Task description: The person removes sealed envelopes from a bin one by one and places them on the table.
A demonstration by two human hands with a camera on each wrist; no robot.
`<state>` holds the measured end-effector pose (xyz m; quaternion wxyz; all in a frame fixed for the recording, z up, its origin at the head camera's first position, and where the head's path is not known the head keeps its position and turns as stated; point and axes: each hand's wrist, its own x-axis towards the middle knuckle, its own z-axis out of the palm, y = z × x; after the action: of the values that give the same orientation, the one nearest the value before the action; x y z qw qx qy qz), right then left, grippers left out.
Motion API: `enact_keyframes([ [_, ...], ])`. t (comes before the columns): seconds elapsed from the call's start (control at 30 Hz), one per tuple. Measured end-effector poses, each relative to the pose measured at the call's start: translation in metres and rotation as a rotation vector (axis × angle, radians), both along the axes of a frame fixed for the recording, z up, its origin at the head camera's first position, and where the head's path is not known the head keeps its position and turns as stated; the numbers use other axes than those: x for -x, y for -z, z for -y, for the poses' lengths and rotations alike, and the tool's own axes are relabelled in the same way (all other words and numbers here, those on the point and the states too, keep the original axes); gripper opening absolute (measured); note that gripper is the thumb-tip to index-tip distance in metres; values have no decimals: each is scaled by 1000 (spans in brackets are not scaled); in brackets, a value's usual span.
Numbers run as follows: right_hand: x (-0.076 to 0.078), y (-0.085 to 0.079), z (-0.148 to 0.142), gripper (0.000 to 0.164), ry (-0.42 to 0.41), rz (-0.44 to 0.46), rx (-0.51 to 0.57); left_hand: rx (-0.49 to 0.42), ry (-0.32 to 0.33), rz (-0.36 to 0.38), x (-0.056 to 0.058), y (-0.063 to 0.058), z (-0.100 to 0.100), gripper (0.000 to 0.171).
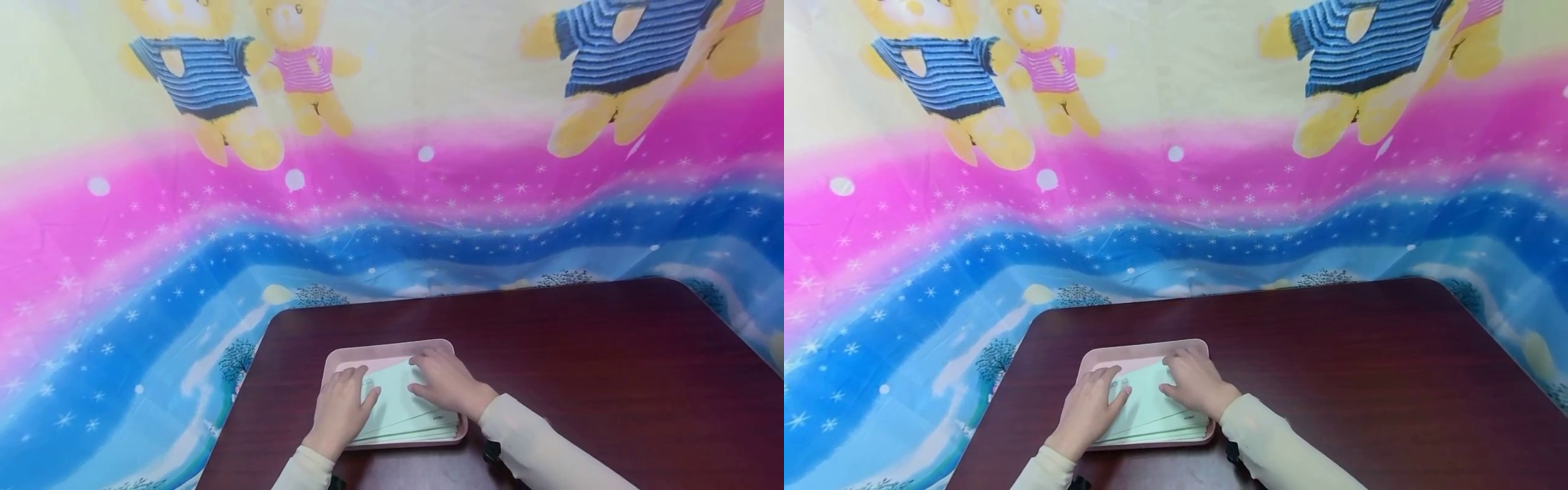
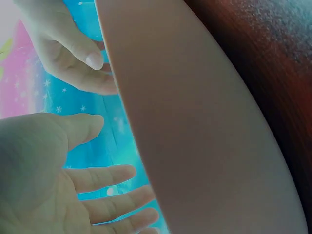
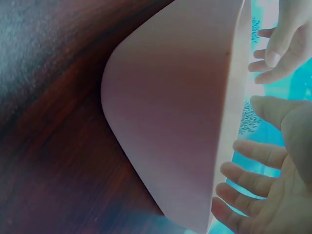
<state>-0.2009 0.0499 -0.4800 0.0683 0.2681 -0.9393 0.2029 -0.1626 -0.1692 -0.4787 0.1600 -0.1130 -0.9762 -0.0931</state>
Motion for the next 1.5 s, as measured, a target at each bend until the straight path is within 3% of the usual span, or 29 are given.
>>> enact_keyframes([
  [0.37, 12, 8, 2, 54, -71, 102, -61, 14, -5, 44, -1, -1, -7, 42],
  [0.83, 15, 17, 3, 62, 25, 6, -136, 35, -7, 17, -3, 3, -7, 44],
  [0.93, 17, 15, 6, 59, 61, -16, -127, 35, -8, 6, -3, 4, -6, 44],
  [1.37, 19, 4, 6, 17, 133, 0, -8, 19, -16, 0, -3, -5, -3, 44],
  [1.5, 16, -1, 6, 16, 161, -6, 32, 30, -14, -1, -3, -7, -3, 44],
])
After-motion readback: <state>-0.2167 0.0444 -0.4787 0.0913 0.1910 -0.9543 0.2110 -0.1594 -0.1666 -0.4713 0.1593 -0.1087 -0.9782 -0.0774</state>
